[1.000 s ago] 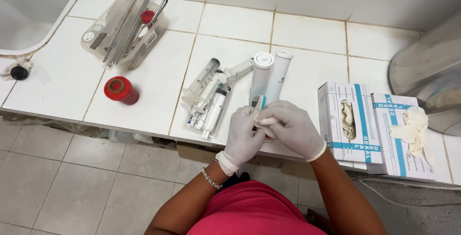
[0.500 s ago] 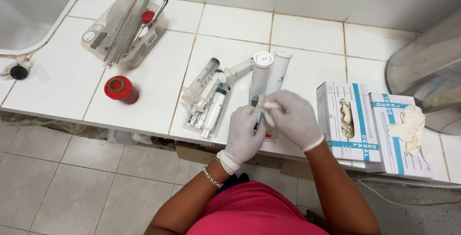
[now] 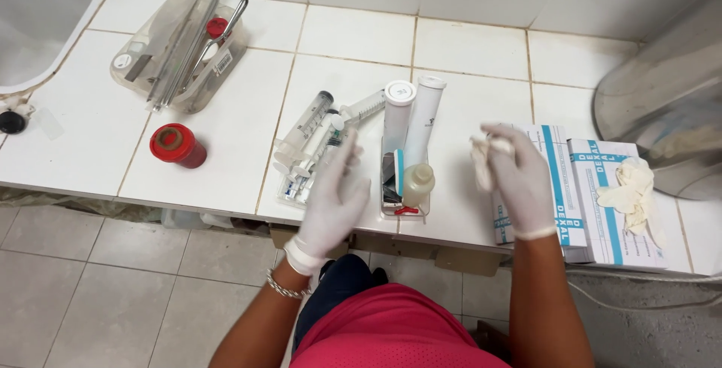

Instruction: The person washes a clear plastic container under a running tap using a cloth, then moves to a counter to wipe the container with a tissue. They then handle various medical supplies, including syringes, vials, and boxes of gloves, organizing them on the counter.

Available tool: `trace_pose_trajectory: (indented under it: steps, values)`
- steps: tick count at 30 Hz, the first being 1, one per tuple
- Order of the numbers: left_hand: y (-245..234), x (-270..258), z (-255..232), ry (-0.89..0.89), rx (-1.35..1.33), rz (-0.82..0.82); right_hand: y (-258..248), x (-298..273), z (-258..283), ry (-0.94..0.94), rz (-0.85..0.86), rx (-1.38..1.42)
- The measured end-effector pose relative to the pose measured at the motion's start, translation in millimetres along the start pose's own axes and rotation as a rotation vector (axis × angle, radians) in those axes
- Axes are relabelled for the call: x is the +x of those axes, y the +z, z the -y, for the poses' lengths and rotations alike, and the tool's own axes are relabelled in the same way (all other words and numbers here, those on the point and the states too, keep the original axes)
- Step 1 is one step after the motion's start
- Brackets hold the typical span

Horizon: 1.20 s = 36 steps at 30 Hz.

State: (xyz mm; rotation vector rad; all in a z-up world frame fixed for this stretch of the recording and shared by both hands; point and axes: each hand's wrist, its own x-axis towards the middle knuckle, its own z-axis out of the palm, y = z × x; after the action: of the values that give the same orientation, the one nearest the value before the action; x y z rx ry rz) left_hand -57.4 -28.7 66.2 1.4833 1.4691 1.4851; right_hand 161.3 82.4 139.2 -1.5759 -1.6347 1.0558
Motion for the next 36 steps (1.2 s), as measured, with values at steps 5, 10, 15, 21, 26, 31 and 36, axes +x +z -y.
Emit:
trace_pose_trajectory:
  steps: [5, 10, 15, 21, 26, 31, 36]
  values:
    - [-13.2, 41.9, -21.9, 0.049, 0.049, 0.036, 10.7, 48.7, 4.2, -0.109, 0.074, -0.044]
    - [-0.6, 75.4, 3.4, 0.101, 0.241, 0.191, 33.4, 89.3, -7.7, -0.222, 0.256, -0.185]
    - [5.4, 82.5, 14.8, 0.179, 0.362, 0.257, 32.7, 56.0, -36.9, -0.465, 0.263, -0.050]
    - [4.9, 80.6, 6.7, 0.357, 0.394, 0.188, 41.2, 56.3, -69.1, -0.671, 0.065, 0.090]
    - [2.7, 84.2, 24.3, 0.358, 0.269, 0.155, 62.4, 48.3, -52.7, -0.692, 0.056, 0.127]
    - [1.8, 90.3, 29.7, 0.328, 0.279, 0.206, 59.5, 53.8, -51.7, -0.571, -0.035, 0.030]
    - [-3.0, 98.6, 36.7, 0.283, 0.212, 0.188, 58.9, 55.5, -34.7, -0.507, 0.007, -0.085]
